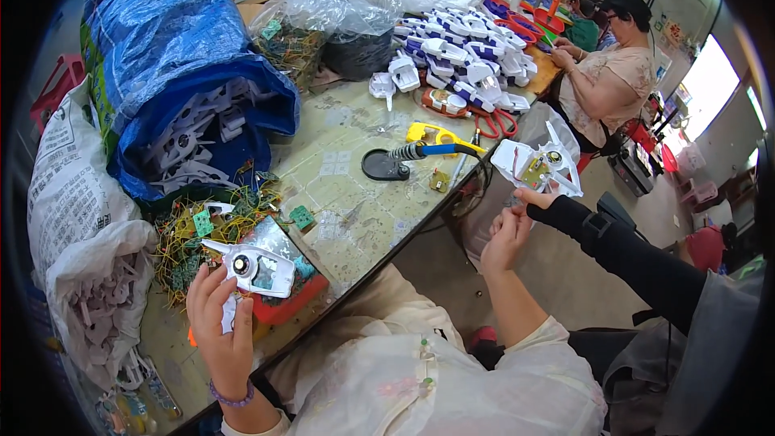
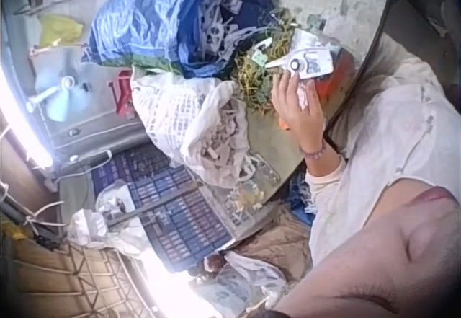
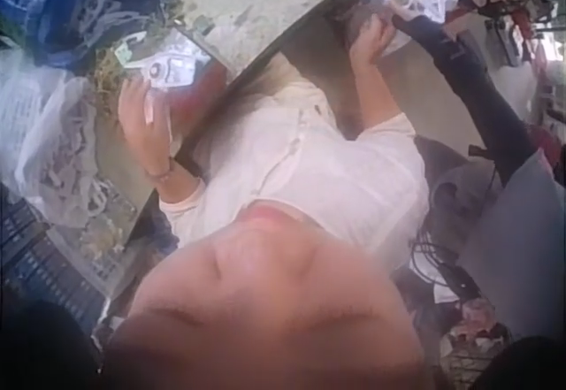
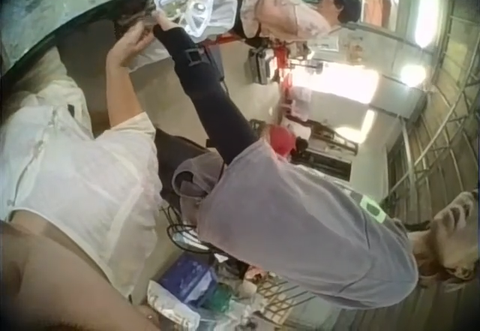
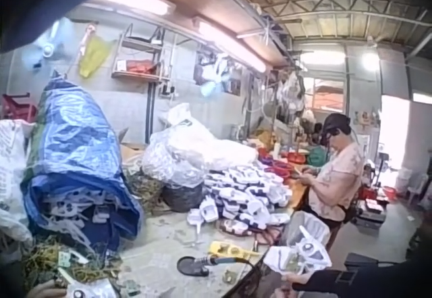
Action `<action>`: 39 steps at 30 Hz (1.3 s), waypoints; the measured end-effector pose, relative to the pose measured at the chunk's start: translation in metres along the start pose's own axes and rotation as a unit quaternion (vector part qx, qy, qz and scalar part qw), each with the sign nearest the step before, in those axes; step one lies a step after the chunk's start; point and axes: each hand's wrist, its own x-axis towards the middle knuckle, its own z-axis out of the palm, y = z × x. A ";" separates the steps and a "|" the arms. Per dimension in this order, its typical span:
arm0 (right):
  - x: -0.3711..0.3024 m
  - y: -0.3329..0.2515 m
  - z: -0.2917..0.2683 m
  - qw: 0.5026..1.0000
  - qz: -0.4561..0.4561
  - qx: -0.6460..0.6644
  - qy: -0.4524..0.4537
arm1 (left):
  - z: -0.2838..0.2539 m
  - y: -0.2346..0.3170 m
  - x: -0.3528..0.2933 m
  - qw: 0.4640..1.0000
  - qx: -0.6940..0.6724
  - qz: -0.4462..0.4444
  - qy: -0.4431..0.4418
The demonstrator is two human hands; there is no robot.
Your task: Soldering wires to a small circuit board and assembling it into a plastic toy component housing.
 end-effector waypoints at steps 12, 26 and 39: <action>0.041 0.021 0.036 0.999 -0.035 -0.017 0.034 | 0.009 0.006 -0.005 0.999 -0.023 0.037 -0.026; 0.042 -0.005 0.048 0.992 -0.118 -0.025 -0.045 | 0.011 0.014 -0.007 0.997 -0.009 0.046 -0.068; 0.026 -0.016 0.058 0.989 -0.125 0.010 -0.081 | 0.012 0.016 -0.009 0.996 0.013 0.053 -0.068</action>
